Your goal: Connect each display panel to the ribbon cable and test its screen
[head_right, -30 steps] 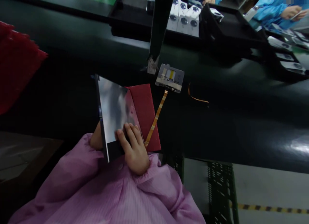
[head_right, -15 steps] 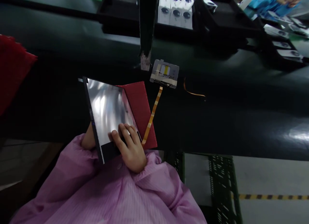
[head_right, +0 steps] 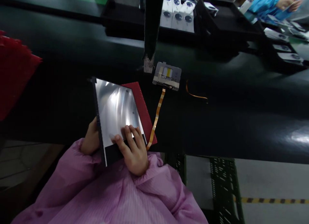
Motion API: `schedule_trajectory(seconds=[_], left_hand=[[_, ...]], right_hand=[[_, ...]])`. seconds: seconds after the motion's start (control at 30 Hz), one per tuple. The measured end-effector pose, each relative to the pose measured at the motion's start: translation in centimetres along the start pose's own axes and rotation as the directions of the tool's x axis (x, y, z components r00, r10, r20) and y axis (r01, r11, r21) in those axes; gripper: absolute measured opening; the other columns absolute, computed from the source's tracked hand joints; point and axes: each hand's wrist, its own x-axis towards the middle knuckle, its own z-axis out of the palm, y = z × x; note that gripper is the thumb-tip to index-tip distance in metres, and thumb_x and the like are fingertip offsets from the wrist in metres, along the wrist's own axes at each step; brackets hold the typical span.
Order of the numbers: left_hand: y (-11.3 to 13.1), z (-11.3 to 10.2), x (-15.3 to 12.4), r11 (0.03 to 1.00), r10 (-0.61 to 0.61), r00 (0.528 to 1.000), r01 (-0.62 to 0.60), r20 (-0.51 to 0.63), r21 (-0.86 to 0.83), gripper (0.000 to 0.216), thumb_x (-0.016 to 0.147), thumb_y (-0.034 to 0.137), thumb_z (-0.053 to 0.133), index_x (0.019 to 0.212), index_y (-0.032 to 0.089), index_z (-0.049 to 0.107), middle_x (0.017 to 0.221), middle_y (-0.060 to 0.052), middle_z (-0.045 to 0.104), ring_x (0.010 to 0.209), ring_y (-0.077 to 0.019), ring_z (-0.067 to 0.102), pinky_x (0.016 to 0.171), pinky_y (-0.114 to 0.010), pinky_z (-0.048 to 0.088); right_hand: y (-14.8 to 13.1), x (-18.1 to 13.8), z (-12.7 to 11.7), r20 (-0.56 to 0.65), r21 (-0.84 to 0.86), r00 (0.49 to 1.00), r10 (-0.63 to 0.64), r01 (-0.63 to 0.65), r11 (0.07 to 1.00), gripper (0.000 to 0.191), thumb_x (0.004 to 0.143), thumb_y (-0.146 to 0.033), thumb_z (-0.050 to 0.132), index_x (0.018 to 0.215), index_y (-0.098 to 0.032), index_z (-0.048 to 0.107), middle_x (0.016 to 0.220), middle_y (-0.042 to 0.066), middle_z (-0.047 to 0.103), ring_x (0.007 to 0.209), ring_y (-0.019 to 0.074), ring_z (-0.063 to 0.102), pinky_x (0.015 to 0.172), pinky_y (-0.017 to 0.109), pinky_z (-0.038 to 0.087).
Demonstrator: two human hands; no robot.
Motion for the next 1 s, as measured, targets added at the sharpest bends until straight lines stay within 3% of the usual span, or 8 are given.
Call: schedule_trajectory(seconds=[0.1, 0.2, 0.3, 0.4, 0.6, 0.7, 0.8, 1.0], left_hand=[[0.3, 0.3, 0.3, 0.962, -0.193, 0.981, 0.186, -0.015, -0.199, 0.041, 0.089, 0.053, 0.058, 0.112, 0.021, 0.066, 0.111, -0.006, 0.070, 0.113, -0.0254, 0.064, 0.095, -0.039, 0.056], [0.9, 0.8, 0.5, 0.829, -0.378, 0.924, 0.363, 0.051, -0.425, 0.058, 0.093, 0.064, 0.036, 0.112, 0.018, 0.065, 0.106, -0.010, 0.072, 0.110, -0.0280, 0.066, 0.092, -0.042, 0.056], [1.2, 1.0, 0.6, 0.693, -0.494, 0.861, 0.473, 0.120, -0.545, 0.044, 0.088, 0.055, 0.056, 0.109, 0.018, 0.065, 0.097, -0.007, 0.073, 0.101, -0.0274, 0.069, 0.085, -0.039, 0.058], [0.9, 0.7, 0.7, 0.690, -0.528, 0.845, 0.486, 0.087, -0.536, 0.036, 0.076, 0.039, 0.074, 0.106, 0.019, 0.066, 0.092, -0.004, 0.073, 0.095, -0.0254, 0.070, 0.079, -0.034, 0.058], [0.4, 0.3, 0.7, 0.730, -0.455, 0.881, 0.454, 0.133, -0.511, 0.045, 0.080, 0.040, 0.074, 0.119, 0.021, 0.062, 0.111, -0.008, 0.070, 0.100, -0.0248, 0.069, 0.079, -0.032, 0.058], [0.6, 0.6, 0.9, 0.747, -0.425, 0.902, 0.397, 0.077, -0.533, 0.078, 0.079, 0.036, 0.076, 0.146, 0.029, 0.038, 0.129, -0.009, 0.064, 0.110, -0.0253, 0.066, 0.086, -0.034, 0.058], [1.2, 0.7, 1.1, 0.712, -0.509, 0.861, 0.426, 0.007, -0.558, 0.106, 0.076, 0.033, 0.079, 0.155, 0.031, 0.010, 0.128, -0.010, 0.064, 0.106, -0.0272, 0.068, 0.084, -0.039, 0.059], [3.0, 0.3, 1.1, 0.728, -0.485, 0.874, 0.416, 0.019, -0.545, 0.047, 0.077, 0.035, 0.075, 0.121, 0.023, 0.061, 0.112, -0.007, 0.069, 0.098, -0.0261, 0.070, 0.079, -0.035, 0.060]], right_hand=[[0.4, -0.1, 0.0, 0.079, -0.074, 0.997, -0.005, 0.011, 0.997, 0.051, 0.094, -0.015, 0.058, 0.143, -0.024, 0.048, 0.135, 0.015, 0.062, 0.139, 0.0276, 0.045, 0.113, 0.051, 0.042], [0.7, -0.1, -0.3, 0.238, -0.158, 0.971, -0.034, 0.073, 0.985, 0.043, 0.095, -0.015, 0.056, 0.135, -0.028, 0.057, 0.141, 0.009, 0.058, 0.142, 0.0276, 0.040, 0.118, 0.052, 0.034], [0.8, 0.4, -0.8, 0.384, -0.180, 0.923, -0.037, 0.114, 0.977, 0.042, 0.095, -0.014, 0.053, 0.133, -0.030, 0.059, 0.142, 0.008, 0.056, 0.141, 0.0289, 0.041, 0.117, 0.053, 0.035], [1.0, 1.0, -1.4, 0.435, -0.158, 0.900, 0.017, 0.058, 0.986, 0.045, 0.095, -0.011, 0.047, 0.136, -0.027, 0.057, 0.144, 0.011, 0.054, 0.141, 0.0291, 0.039, 0.114, 0.052, 0.040], [1.6, 1.5, -2.7, 0.374, -0.152, 0.907, 0.194, -0.146, 0.978, 0.054, 0.092, -0.011, 0.050, 0.145, -0.014, 0.041, 0.141, 0.018, 0.049, 0.139, 0.0310, 0.037, 0.115, 0.055, 0.036], [1.8, 1.6, -3.3, 0.403, -0.168, 0.867, 0.294, -0.246, 0.955, 0.059, 0.088, -0.014, 0.057, 0.145, -0.018, 0.041, 0.147, 0.016, 0.043, 0.141, 0.0325, 0.033, 0.116, 0.056, 0.034], [1.9, 1.8, -4.0, 0.425, -0.173, 0.815, 0.395, -0.355, 0.919, 0.067, 0.084, -0.018, 0.062, 0.147, -0.020, 0.038, 0.152, 0.015, 0.037, 0.143, 0.0339, 0.030, 0.115, 0.056, 0.036], [3.1, 2.0, -4.9, 0.411, -0.058, 0.739, 0.534, -0.563, 0.825, 0.073, 0.086, -0.015, 0.053, 0.153, -0.024, 0.025, 0.153, 0.011, 0.040, 0.143, 0.0288, 0.035, 0.114, 0.055, 0.038]])
